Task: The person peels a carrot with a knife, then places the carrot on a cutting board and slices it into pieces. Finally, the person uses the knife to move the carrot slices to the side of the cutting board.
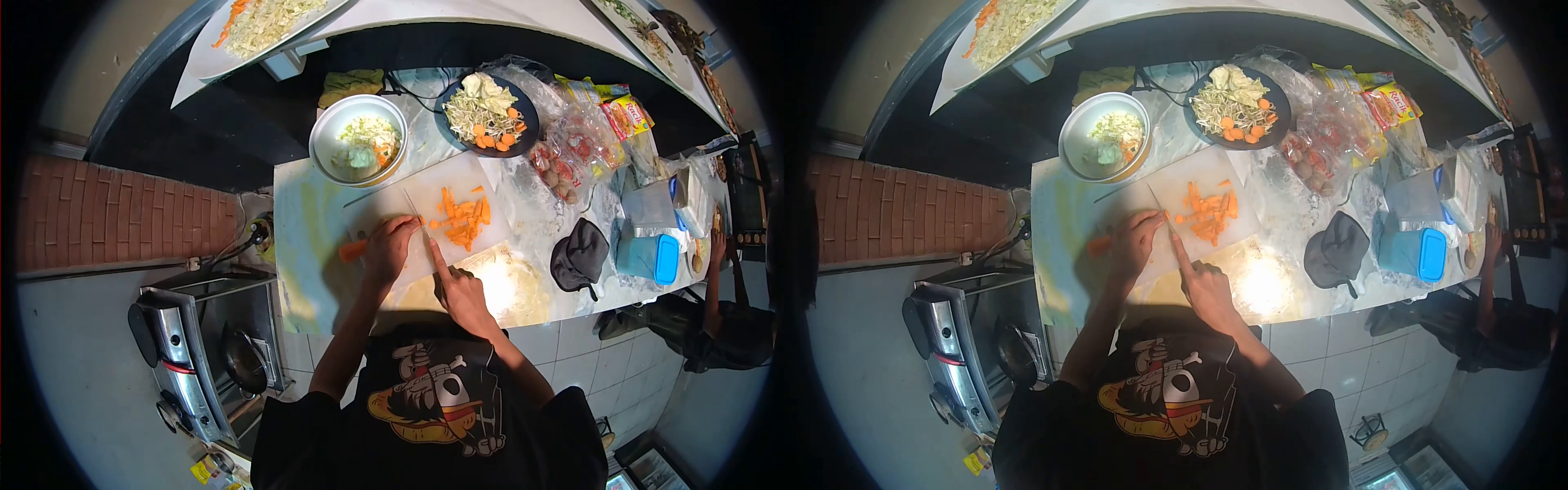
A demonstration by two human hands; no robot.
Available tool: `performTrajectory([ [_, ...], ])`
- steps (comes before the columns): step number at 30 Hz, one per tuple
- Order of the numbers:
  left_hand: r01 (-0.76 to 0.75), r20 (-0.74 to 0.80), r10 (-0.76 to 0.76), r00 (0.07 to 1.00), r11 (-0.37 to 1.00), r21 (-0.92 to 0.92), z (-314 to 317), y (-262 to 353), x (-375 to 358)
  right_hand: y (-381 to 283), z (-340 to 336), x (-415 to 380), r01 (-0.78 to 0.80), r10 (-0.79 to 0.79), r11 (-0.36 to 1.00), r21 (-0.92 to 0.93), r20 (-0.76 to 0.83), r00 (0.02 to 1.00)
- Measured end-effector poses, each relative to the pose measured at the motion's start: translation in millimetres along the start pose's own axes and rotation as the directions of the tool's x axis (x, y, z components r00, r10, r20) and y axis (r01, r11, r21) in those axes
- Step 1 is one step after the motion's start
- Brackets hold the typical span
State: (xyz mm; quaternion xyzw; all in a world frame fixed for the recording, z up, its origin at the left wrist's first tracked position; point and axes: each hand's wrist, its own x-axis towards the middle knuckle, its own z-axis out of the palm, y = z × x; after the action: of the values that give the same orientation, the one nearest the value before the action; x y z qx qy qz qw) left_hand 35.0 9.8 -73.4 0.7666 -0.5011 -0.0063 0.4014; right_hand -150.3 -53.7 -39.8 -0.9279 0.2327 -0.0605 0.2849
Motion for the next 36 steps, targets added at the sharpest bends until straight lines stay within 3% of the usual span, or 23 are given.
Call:
performTrajectory([
  [16, 0.012, 0.036, -0.012, 0.999, 1.0, -0.022, -2.6, -0.6, 1.2, -4.9, -8.1, 5.4, -0.026, 0.034, 0.997, -0.077, 0.104, 0.994],
  [19, 0.055, 0.067, -0.049, 0.997, 0.994, -0.09, -9.5, -1.2, 1.0, -3.2, -7.5, 4.2, -0.025, 0.03, 0.998, -0.054, 0.085, 0.996],
  [22, 0.085, 0.092, -0.083, 0.992, 0.996, -0.021, -12.3, 0.4, -1.3, 0.6, 2.3, 0.4, 0.015, -0.015, 1.0, -0.022, -0.006, 1.0],
  [26, 0.082, 0.061, -0.082, 0.995, 0.997, -0.004, -10.0, 3.7, 1.3, 3.0, 5.3, -1.9, 0.025, -0.025, 1.0, -0.012, -0.022, 0.999],
  [31, 0.059, 0.034, -0.056, 0.998, 0.991, -0.12, -7.7, -3.6, 5.0, 2.5, 4.7, -1.9, 0.039, -0.039, 0.999, -0.008, -0.014, 0.999],
  [36, 0.035, 0.02, -0.034, 0.999, 0.997, -0.075, -9.8, -0.8, 5.9, 1.3, 3.1, -1.4, 0.032, -0.032, 0.999, -0.026, -0.011, 0.999],
])
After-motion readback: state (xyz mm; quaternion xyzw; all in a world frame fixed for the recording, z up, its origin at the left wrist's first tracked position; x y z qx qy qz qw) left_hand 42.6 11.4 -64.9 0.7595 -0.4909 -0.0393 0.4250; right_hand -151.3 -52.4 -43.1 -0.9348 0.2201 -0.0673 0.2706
